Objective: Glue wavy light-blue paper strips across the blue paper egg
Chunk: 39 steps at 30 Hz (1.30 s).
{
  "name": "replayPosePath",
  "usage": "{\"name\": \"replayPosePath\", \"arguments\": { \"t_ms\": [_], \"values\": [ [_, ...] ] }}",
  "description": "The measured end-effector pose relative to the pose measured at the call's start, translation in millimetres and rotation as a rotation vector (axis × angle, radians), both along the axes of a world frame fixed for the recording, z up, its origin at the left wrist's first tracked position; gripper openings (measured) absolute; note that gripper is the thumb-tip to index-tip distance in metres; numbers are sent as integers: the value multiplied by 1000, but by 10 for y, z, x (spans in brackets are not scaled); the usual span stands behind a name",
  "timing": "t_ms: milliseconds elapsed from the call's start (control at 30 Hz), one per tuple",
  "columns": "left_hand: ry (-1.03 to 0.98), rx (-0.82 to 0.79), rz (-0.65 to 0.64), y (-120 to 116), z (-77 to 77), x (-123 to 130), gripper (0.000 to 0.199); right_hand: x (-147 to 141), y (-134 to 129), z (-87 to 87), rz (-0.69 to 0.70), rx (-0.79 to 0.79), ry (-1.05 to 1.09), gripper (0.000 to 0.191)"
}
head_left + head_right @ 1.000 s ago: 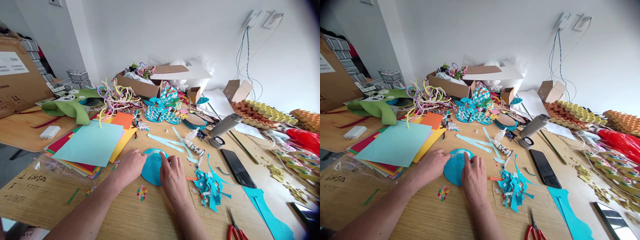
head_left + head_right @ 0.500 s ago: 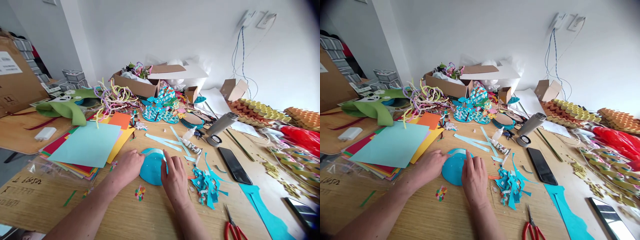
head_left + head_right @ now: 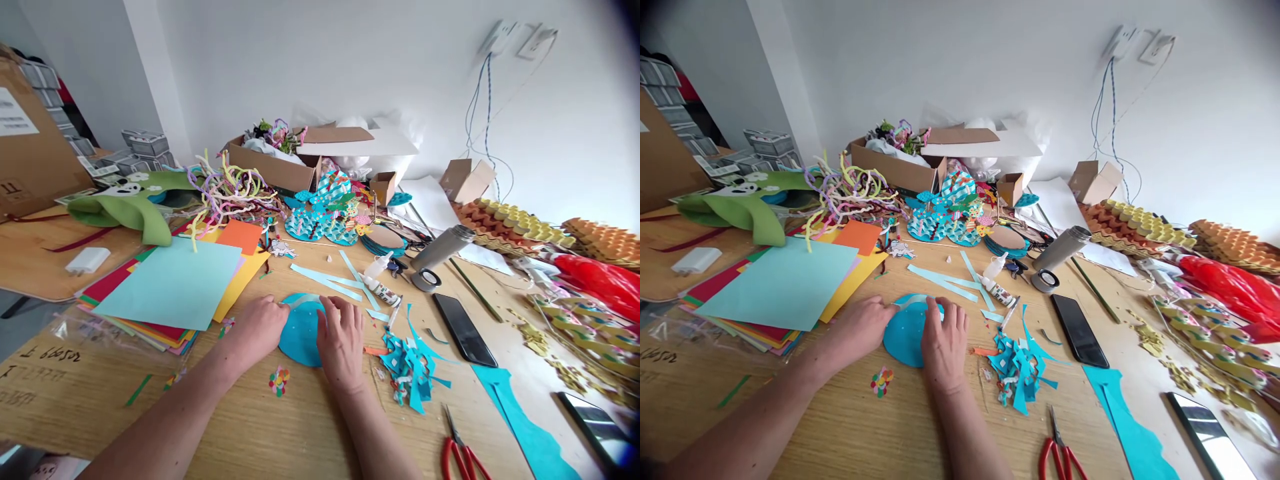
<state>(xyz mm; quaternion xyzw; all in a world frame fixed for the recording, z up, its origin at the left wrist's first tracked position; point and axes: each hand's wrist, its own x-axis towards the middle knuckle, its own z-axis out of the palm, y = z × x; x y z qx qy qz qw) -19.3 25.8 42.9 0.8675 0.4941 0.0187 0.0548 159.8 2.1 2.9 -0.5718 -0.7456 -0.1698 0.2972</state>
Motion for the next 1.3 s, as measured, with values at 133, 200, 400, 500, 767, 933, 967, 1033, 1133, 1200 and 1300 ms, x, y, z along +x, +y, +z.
{"name": "replayPosePath", "arguments": {
  "t_ms": [133,200,400,500,767,933,967,1033,1133,1200,1300],
  "values": [
    [-7,4,4,-3,8,1,33,9,14,-16,14,29,-5,28],
    [-13,0,7,-7,5,1,33,13,23,-26,16,42,-9,29],
    [-22,-3,8,-12,-14,-3,31,19,48,-34,18,69,-34,31],
    [-26,4,-3,-12,-23,-4,31,22,42,-23,22,78,-54,33],
    [-13,-6,7,-11,-24,4,31,29,24,-9,13,77,-83,36],
    [-9,-30,7,-22,2,11,31,28,19,6,-3,70,-107,37],
    [-8,-32,5,-23,6,11,31,27,17,12,-11,69,-114,37],
    [-4,-31,0,-23,13,12,32,24,13,20,-26,65,-125,37],
    [4,-36,7,-22,21,12,30,19,10,22,-35,47,-139,38],
    [4,-37,5,-22,25,12,30,17,10,17,-36,27,-152,39],
    [1,-36,0,-25,29,12,30,15,7,13,-39,-10,-167,38]
  ]
}}
